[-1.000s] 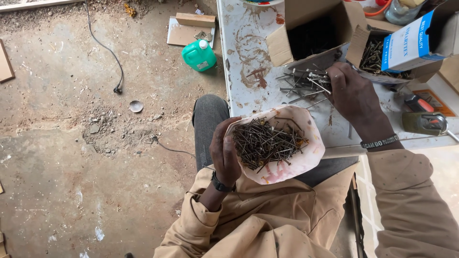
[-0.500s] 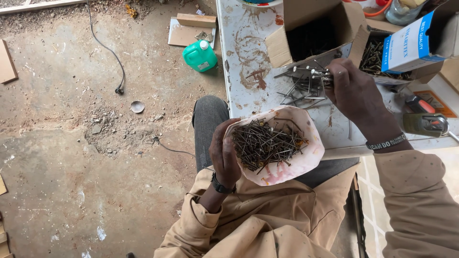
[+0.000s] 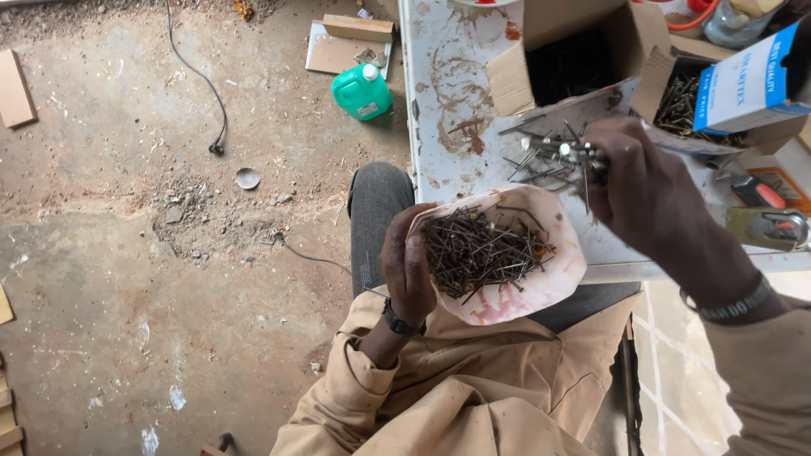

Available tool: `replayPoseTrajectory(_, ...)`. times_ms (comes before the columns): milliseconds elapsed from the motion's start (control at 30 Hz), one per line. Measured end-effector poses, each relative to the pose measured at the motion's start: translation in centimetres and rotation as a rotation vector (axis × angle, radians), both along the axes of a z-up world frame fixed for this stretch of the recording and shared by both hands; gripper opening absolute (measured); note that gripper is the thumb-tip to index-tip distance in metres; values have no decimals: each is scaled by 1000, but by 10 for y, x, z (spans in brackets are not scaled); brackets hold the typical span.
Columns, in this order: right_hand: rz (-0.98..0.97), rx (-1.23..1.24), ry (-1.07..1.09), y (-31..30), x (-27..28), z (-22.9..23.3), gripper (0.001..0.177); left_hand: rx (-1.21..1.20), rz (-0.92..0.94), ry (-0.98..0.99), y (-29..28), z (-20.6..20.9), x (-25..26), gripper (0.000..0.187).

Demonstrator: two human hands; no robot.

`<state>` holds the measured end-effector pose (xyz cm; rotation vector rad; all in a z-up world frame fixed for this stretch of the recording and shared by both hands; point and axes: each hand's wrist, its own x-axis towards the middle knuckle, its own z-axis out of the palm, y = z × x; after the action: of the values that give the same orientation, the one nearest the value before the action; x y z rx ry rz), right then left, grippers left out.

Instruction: Sorting through a container of nails to find specific ones in a workshop environment.

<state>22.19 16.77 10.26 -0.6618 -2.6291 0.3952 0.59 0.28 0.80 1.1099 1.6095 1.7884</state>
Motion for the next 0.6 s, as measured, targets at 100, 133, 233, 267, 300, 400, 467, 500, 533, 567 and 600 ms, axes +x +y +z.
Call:
replayPoseTrajectory(100,94,-160,186,-20,-12,-13,32,-24,54,106,2,-11,8,40)
replayPoseTrajectory(133,96,-158,184,-26,-14,-27,32,-21,56,105,3,-16,10,40)
replayPoseTrajectory(233,-13,-214,213,-38,-15,-73,40,46,23,91,8,-22,14,46)
replayPoseTrajectory(267,7,-198,190,-41,-13,-92,40,49,17,91,8,-20,13,45)
replayPoseTrajectory(300,28,-181,167,-43,-10,-111,42,52,10,91,8,-19,12,45)
replayPoseTrajectory(400,74,-148,-4,-57,-34,-67,31,38,-6,101,7,-16,9,45)
replayPoseTrajectory(467,84,15,-183,-57,-34,-65,28,51,-10,88,8,-18,9,45)
replayPoseTrajectory(500,84,183,-359,-57,-33,-64,25,69,-24,76,8,-19,9,45)
replayPoseTrajectory(533,78,185,-357,-60,-29,-65,25,72,-29,78,7,-20,7,45)
replayPoseTrajectory(567,38,257,-447,-63,-26,-66,33,75,-45,89,7,-21,6,45)
replayPoseTrajectory(600,-4,328,-538,-65,-22,-67,41,79,-61,99,7,-22,5,46)
